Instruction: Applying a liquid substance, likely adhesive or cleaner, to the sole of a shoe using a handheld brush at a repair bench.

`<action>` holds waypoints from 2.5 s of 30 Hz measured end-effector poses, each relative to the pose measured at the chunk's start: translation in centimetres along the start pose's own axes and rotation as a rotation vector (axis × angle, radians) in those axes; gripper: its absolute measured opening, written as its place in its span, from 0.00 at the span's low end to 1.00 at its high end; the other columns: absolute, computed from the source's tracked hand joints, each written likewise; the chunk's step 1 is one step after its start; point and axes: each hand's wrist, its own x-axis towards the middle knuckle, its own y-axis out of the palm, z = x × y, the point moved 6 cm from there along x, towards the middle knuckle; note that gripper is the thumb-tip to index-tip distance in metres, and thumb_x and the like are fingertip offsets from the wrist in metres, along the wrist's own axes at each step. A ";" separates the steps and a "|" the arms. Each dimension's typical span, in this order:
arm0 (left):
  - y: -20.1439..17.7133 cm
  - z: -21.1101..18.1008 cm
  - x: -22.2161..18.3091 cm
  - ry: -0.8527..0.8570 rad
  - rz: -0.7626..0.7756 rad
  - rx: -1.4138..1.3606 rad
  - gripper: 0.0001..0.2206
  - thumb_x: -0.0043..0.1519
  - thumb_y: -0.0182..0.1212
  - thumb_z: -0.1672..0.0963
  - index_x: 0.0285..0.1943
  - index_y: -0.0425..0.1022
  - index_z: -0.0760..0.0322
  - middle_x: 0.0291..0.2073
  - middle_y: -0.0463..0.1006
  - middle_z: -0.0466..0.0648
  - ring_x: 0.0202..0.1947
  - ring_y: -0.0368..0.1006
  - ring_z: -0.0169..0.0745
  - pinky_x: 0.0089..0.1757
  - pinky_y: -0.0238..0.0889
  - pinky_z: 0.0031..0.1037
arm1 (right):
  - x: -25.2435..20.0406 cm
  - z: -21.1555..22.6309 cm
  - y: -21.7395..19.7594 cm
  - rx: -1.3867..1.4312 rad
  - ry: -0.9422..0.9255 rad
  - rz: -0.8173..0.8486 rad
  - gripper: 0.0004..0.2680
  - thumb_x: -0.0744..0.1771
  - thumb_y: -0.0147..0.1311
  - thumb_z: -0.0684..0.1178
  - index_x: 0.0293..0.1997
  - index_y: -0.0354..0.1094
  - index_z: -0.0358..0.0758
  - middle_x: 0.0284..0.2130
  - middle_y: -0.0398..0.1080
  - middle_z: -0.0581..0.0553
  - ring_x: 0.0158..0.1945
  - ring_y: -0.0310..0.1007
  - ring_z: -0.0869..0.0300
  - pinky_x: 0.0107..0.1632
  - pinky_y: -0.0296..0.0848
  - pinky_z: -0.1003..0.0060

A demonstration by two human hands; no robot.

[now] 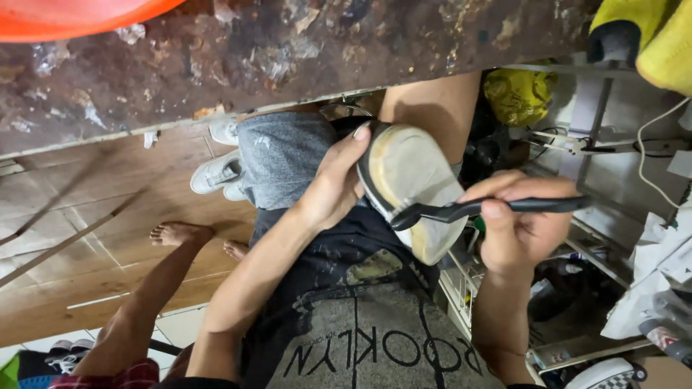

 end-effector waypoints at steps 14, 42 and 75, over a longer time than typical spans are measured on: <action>1.7 -3.9 4.2 -0.263 0.070 0.276 0.16 0.66 0.39 0.53 0.45 0.65 0.73 0.27 0.67 0.53 0.22 0.70 0.38 0.15 0.65 0.15 | 3.7 1.2 -0.6 -0.103 -0.132 0.011 0.05 0.69 0.48 0.46 0.40 0.54 0.41 0.22 0.60 0.48 0.22 0.64 0.64 0.21 0.59 0.78; 3.4 0.6 4.4 -0.529 0.225 1.070 0.28 0.51 0.43 0.42 0.59 0.69 0.49 0.63 0.66 0.43 0.63 0.61 0.40 0.59 0.50 0.32 | -0.6 0.9 -1.2 -0.120 0.114 0.166 0.03 0.66 0.45 0.37 0.38 0.56 0.36 0.24 0.66 0.43 0.23 0.69 0.62 0.23 0.66 0.76; -1.4 -2.7 -1.0 -0.130 -0.186 0.527 0.22 0.49 0.59 0.48 0.33 0.76 0.75 0.26 0.75 0.58 0.29 0.77 0.46 0.28 0.75 0.32 | 2.8 0.4 7.7 0.119 -0.023 0.529 0.06 0.66 0.49 0.37 0.35 0.54 0.29 0.24 0.67 0.35 0.28 0.71 0.52 0.35 0.69 0.65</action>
